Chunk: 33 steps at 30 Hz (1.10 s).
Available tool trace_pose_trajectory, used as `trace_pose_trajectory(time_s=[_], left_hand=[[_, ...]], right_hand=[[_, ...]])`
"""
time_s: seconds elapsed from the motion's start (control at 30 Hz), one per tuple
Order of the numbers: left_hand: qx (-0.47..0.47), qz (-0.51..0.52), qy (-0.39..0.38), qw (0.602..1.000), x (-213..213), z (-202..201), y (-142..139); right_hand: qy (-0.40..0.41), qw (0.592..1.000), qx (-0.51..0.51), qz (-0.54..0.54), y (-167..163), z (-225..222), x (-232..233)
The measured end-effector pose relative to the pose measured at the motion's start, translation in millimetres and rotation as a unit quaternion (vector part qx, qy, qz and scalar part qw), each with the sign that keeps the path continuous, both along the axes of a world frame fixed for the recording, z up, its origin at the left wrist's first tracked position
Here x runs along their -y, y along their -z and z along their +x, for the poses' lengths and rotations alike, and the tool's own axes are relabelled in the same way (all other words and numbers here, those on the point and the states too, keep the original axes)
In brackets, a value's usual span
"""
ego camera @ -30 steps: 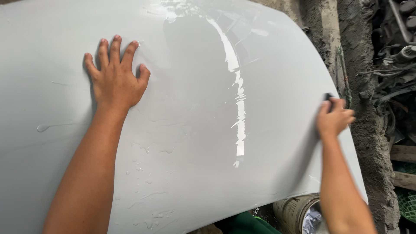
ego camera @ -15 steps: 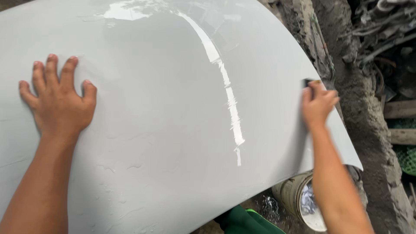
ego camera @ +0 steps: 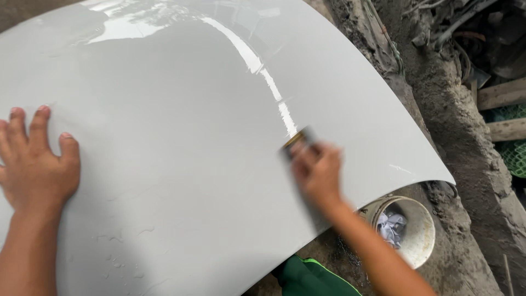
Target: The person wets a large white car hood panel and sands its surface using a hand sanding block, working the block in strokes across the wet panel while steadying it with the other hand. They occasionally reach into a nearby bucket and continue sanding different areas of the panel.
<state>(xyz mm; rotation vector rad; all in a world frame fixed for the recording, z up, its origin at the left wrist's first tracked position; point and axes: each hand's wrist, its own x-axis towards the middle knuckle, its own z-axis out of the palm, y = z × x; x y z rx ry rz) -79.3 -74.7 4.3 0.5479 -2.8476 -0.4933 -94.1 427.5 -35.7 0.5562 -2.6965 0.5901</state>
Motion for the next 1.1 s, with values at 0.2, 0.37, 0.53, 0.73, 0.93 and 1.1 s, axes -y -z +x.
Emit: trace_pose_trajectory(time_s=[0.2, 0.37, 0.53, 0.73, 0.93, 1.1], left_hand=[[-0.025, 0.026, 0.011, 0.999, -7, 1, -4], [-0.036, -0.119, 0.034, 0.992, -4, 1, -2], [-0.050, -0.015, 0.026, 0.998, -6, -3, -3], [-0.028, 0.045, 0.007, 0.999, -11, -1, -3], [-0.017, -0.030, 0.015, 0.999, -8, -1, -8], [-0.048, -0.067, 0.045, 0.996, -5, -1, -6]], right_hand=[[0.288, 0.956, 0.047, 0.033, 13, -166, -196], [0.299, 0.940, 0.161, -0.013, 15, -92, -137], [0.143, 0.988, 0.048, 0.011, 12, 80, -24], [0.302, 0.951, 0.072, 0.005, 41, -38, -151], [0.379, 0.921, 0.093, 0.025, 27, -122, -244], [0.304, 0.950, 0.070, 0.028, 36, 46, -113]])
